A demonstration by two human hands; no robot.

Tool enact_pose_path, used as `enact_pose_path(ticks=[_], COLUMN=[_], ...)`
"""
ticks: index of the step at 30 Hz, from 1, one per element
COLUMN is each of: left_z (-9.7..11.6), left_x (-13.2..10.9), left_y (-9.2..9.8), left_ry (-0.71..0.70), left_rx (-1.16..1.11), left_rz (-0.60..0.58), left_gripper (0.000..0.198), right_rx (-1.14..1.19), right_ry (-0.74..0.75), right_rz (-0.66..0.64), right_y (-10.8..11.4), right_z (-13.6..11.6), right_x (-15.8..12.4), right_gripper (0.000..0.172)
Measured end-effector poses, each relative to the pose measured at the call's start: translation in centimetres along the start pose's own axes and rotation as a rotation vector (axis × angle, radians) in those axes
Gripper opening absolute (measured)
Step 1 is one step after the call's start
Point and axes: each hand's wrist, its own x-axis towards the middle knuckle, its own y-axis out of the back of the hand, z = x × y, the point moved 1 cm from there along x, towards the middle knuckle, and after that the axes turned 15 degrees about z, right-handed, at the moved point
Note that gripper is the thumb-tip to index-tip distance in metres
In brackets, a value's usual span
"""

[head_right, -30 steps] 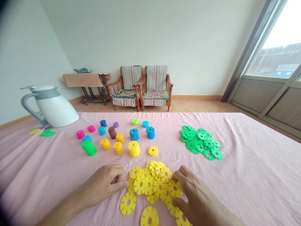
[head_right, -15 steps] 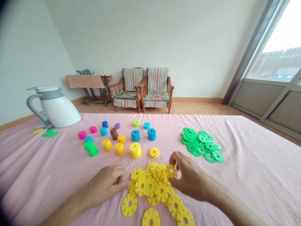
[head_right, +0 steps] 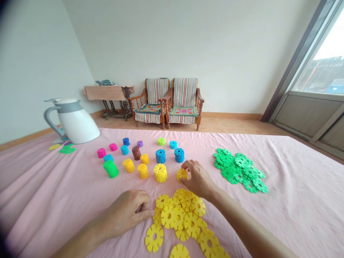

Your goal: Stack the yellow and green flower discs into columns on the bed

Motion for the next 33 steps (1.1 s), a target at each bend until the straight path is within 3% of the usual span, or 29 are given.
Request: enact_pose_path(ticks=[5,8,11,16,19,25,33], left_z=[0.2,0.2,0.2,0.1,0.1,0.0,0.1], left_x=[0.0,0.1,0.2,0.2,0.2,0.3,0.2], left_y=[0.1,0.1,0.1,0.0,-0.1,-0.1,-0.1], left_ry=[-0.005,0.001,0.013,0.025,0.021,0.019,0.012], left_rx=[-0.007,-0.009,-0.004,0.014,0.014,0.019,0.014], left_rz=[0.0,-0.008,-0.016,-0.003,0.0,0.007,0.012], left_gripper=[0.031,0.032,0.032,0.032,0.031,0.03,0.03], right_rx=[0.019,0.025,-0.011,0.02,0.042,0.047,-0.033], right_ry=[-0.023,-0.047,-0.062,-0.052,-0.055,-0.047,-0.041], right_rz=[-0.022,-0.035,-0.136,-0.349,-0.327,-0.244,-0.159], right_y=[0.5,2.0,4.2,7.1,7.2,6.1,5.9], right_z=[-0.3,-0.4,-0.5,-1.2,-1.4,-1.8,-1.5], right_x=[0.1,-0.3,-1.4,-4.8,-6.5,-7.8,-5.6], right_gripper=[0.023,0.019,0.011,0.038,0.046,0.036,0.03])
